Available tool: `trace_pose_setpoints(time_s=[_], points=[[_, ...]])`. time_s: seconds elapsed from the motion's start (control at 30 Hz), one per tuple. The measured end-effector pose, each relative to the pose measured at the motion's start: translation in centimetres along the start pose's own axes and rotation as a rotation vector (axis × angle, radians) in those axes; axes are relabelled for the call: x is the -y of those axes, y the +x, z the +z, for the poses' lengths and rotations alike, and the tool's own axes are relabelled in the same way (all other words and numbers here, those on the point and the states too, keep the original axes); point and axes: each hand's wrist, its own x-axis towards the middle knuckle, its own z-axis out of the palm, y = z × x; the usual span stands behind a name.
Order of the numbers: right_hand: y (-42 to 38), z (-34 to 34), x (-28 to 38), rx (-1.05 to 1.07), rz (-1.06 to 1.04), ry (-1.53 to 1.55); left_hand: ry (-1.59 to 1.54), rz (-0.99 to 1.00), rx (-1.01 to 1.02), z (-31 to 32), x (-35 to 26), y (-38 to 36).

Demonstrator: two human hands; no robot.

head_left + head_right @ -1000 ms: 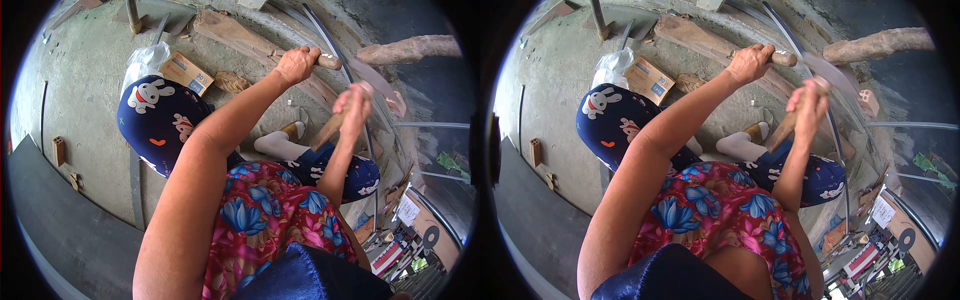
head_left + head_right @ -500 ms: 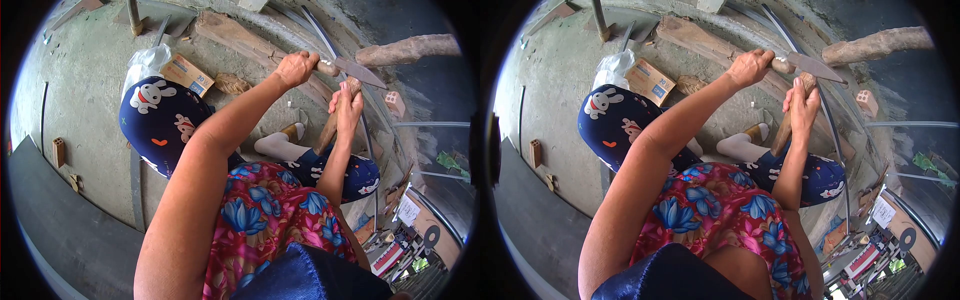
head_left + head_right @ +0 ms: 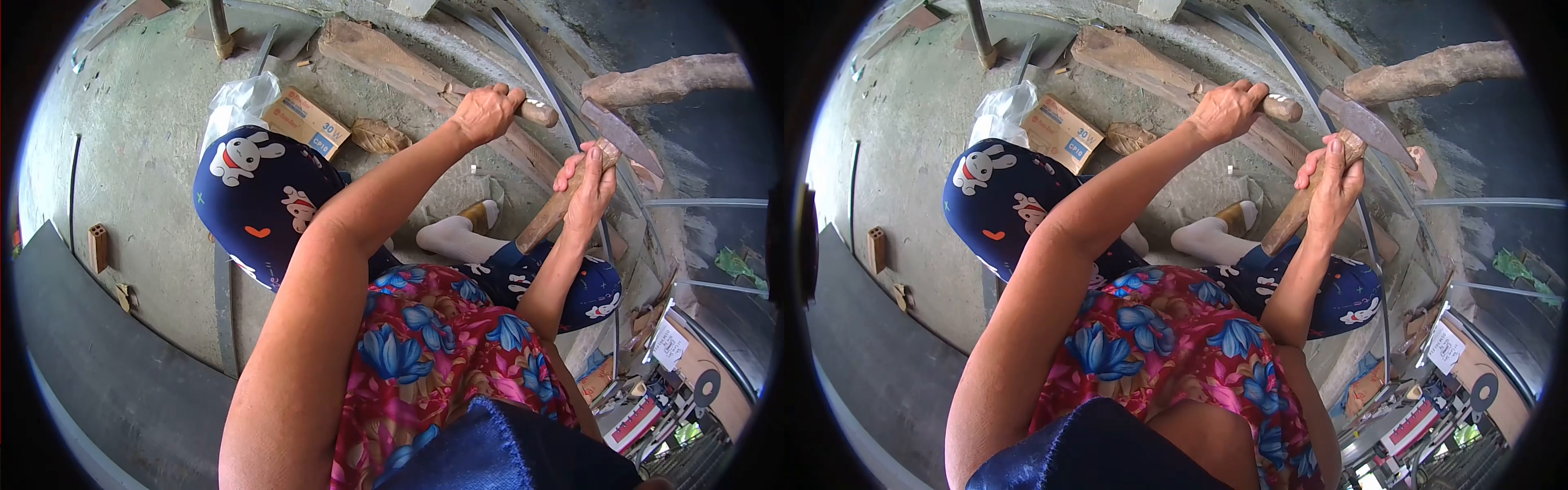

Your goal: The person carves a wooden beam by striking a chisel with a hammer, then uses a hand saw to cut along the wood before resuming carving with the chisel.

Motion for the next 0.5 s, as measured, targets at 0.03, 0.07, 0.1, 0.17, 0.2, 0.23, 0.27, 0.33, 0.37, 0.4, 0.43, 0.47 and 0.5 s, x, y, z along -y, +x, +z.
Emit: trace_pose_setpoints(time_s=[0.03, 0.07, 0.1, 0.17, 0.2, 0.23, 0.27, 0.33, 0.37, 0.4, 0.43, 0.47, 0.5], points=[[0.0, 0.0, 0.0, 0.001, -0.001, -0.003, -0.006, 0.002, -0.006, 0.0, 0.2, 0.0], [0.0, 0.0, 0.0, 0.001, 0.001, -0.003, -0.012, 0.005, -0.012, 0.1, 0.3, 0.0], [0.0, 0.1, 0.0, 0.001, 0.004, -0.003, -0.016, -0.001, -0.010, 0.0, 0.3, 0.0], [0.0, 0.3, 0.0, 0.006, 0.006, -0.011, -0.025, -0.017, -0.008, -0.2, 0.2, 0.1], [0.0, 0.4, 0.1, 0.010, 0.005, -0.018, -0.022, -0.012, -0.018, -0.4, 0.2, 0.1], [-0.1, 0.4, 0.1, 0.013, 0.004, -0.027, -0.020, -0.007, -0.028, -0.5, 0.2, 0.1], [-0.1, 0.5, 0.2, 0.017, 0.000, -0.026, -0.017, -0.003, -0.039, -0.6, 0.3, 0.2], [-0.1, 0.6, 0.4, 0.025, -0.006, -0.022, -0.024, -0.022, -0.063, -1.1, 0.4, 0.4], [-0.2, 0.7, 0.6, 0.024, -0.005, -0.008, -0.027, -0.031, -0.075, -1.4, 0.5, 0.5], [-0.2, 0.8, 0.9, 0.022, -0.004, 0.004, -0.028, -0.044, -0.078, -1.6, 0.8, 0.8], [-0.1, 0.9, 1.2, 0.018, -0.004, 0.016, -0.030, -0.056, -0.081, -1.8, 1.0, 1.2], [-0.1, 1.0, 1.5, 0.025, -0.016, 0.023, -0.032, -0.067, -0.082, -1.9, 1.2, 1.5], [0.0, 1.2, 2.0, 0.029, -0.029, 0.030, -0.050, -0.114, -0.027, -2.8, 1.2, 1.8]])
